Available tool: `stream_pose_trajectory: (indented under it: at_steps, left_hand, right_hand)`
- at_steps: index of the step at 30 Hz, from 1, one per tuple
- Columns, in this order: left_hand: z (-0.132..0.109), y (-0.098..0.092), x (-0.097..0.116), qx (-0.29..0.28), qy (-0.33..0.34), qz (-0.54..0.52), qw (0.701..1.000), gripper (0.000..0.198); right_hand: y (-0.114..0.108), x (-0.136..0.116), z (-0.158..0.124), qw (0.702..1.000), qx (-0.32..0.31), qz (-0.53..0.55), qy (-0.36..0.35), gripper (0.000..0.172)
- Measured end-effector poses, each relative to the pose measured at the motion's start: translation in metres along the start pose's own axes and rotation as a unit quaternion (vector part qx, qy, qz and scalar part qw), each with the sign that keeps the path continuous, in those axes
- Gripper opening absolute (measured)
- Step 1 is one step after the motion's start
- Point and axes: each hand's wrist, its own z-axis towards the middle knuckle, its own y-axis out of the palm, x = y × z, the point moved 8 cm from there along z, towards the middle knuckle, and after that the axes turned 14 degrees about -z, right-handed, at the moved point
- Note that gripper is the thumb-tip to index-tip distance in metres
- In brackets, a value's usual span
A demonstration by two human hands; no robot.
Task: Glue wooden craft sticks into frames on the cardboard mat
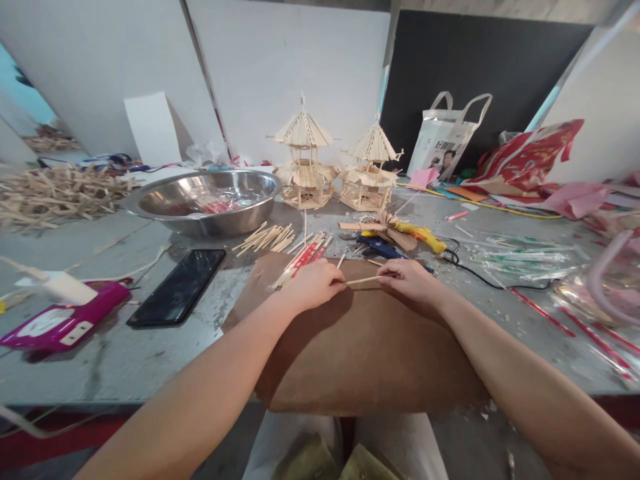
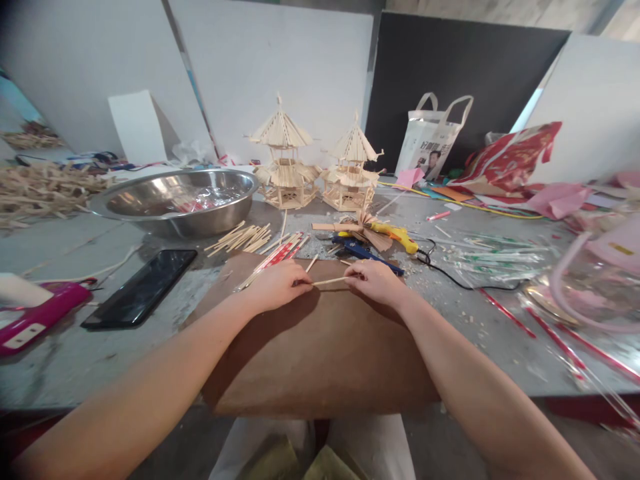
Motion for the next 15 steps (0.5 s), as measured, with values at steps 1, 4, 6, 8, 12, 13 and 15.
stream_pose_trajectory:
  at_steps: [1, 4, 6, 8, 12, 13, 15]
  left_hand:
    - [0.000, -0.001, 0.001, -0.001, -0.001, 0.000, 1.000, 0.022]
    - [0.000, -0.005, 0.000, 0.007, -0.007, 0.004, 1.000, 0.029]
    - [0.001, -0.009, -0.004, 0.026, -0.016, 0.012, 0.999, 0.033]
    - [0.001, -0.013, -0.011, 0.050, -0.032, 0.020, 0.998, 0.033]
    - [0.001, -0.015, -0.025, 0.079, -0.083, 0.024, 0.993, 0.026]
    - [0.001, -0.015, -0.026, 0.079, -0.093, 0.026, 0.992, 0.026]
    - [0.002, -0.013, -0.025, 0.070, -0.104, 0.036, 0.992, 0.026]
  right_hand:
    - [0.001, 0.001, 0.000, 1.000, -0.002, -0.001, 0.002, 0.022]
    - [0.000, 0.006, 0.001, 1.000, 0.005, -0.006, 0.015, 0.023]
    - [-0.003, 0.012, 0.001, 0.999, 0.017, -0.015, 0.038, 0.024]
    - [-0.005, 0.020, 0.001, 0.997, 0.022, -0.030, 0.071, 0.023]
    - [-0.004, 0.034, 0.001, 0.991, 0.019, -0.056, 0.124, 0.020]
    - [-0.003, 0.035, 0.001, 0.990, 0.018, -0.062, 0.128, 0.020]
    - [-0.003, 0.035, 0.001, 0.989, 0.018, -0.070, 0.130, 0.020]
